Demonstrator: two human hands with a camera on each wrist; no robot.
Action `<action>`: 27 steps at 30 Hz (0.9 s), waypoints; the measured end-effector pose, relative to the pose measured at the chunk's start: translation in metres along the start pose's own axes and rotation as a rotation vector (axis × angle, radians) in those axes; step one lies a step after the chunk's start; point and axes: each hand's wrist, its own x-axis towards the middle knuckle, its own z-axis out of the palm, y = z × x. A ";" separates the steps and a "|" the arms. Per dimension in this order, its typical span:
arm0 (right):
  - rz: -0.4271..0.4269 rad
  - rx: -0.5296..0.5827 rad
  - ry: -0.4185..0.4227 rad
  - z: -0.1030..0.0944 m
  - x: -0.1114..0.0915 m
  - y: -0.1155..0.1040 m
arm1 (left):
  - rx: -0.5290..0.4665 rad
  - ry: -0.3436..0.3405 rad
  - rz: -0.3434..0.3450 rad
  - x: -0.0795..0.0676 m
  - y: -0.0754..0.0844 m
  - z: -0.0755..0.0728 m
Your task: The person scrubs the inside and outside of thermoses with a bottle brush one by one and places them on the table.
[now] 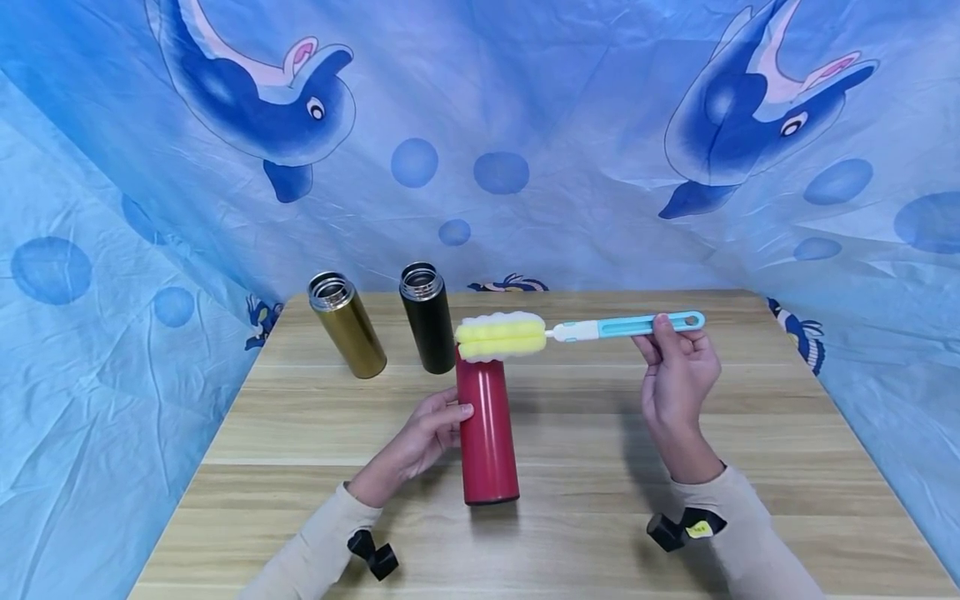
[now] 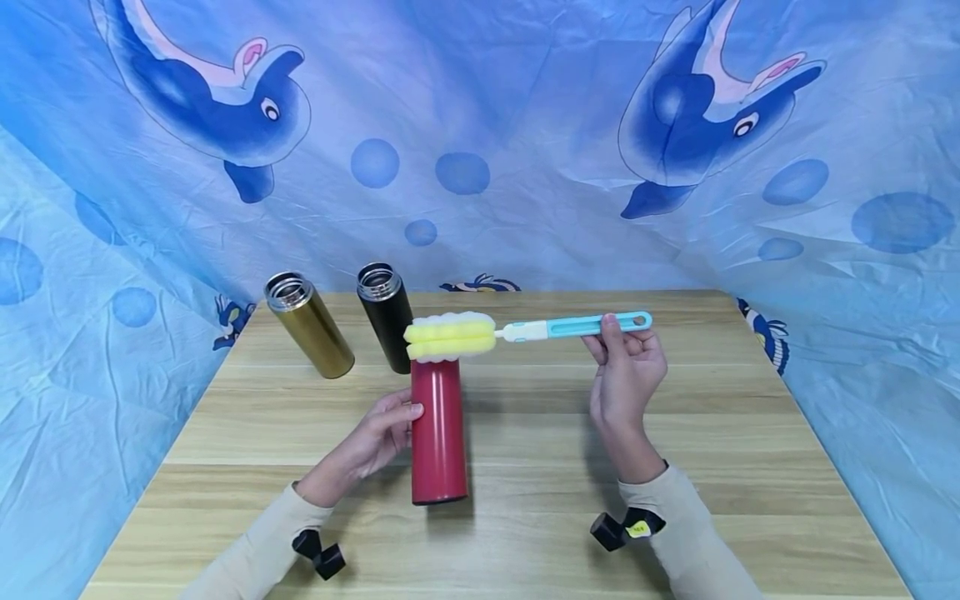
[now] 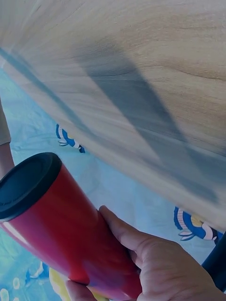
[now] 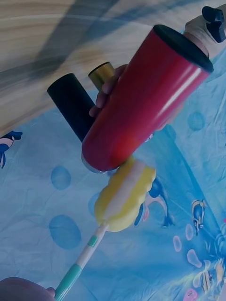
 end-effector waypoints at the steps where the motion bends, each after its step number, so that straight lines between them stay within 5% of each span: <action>1: -0.003 0.001 0.002 0.000 0.000 0.000 | 0.000 0.001 0.000 0.000 0.000 0.000; 27: 0.068 -0.102 0.042 -0.016 -0.010 -0.013 | -0.081 -0.012 0.026 0.004 0.000 0.001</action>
